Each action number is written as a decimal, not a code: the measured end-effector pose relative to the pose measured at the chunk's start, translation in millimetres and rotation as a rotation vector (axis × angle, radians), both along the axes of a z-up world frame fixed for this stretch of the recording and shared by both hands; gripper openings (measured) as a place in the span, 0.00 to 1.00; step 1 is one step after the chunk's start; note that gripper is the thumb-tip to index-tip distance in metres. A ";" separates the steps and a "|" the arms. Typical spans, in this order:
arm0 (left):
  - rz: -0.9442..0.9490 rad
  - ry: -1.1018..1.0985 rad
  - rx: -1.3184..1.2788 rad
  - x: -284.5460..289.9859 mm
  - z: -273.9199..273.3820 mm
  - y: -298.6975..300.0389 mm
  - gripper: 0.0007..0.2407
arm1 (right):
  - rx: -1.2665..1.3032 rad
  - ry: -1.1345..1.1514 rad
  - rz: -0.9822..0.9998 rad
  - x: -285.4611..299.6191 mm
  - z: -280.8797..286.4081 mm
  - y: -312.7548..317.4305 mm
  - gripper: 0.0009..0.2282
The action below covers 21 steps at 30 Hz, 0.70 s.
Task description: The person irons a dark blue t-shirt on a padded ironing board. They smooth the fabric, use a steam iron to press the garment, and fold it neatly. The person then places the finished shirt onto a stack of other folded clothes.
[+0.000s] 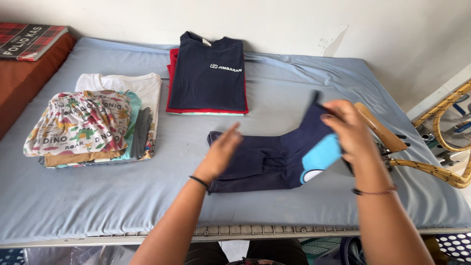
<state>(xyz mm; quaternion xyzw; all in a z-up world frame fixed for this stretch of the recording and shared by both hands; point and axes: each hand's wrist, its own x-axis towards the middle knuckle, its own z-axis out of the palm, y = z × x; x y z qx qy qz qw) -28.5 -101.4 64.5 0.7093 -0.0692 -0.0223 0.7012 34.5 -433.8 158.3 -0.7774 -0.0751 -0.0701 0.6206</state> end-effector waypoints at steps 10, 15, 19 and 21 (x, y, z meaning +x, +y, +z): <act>-0.048 0.343 -0.674 7.9 -40.4 39.7 0.32 | -0.256 0.146 0.513 -39.9 -45.2 184.0 0.18; 0.196 0.114 -0.203 9.5 -58.0 25.6 0.32 | -0.457 -0.205 0.286 -11.3 -54.4 133.0 0.15; 0.315 0.015 -0.086 9.8 -54.0 14.2 0.31 | -0.625 -0.256 0.159 7.9 -83.1 100.4 0.15; 0.396 -0.029 0.044 2.5 -49.1 9.6 0.30 | -0.735 -0.306 0.182 14.7 -101.7 97.7 0.18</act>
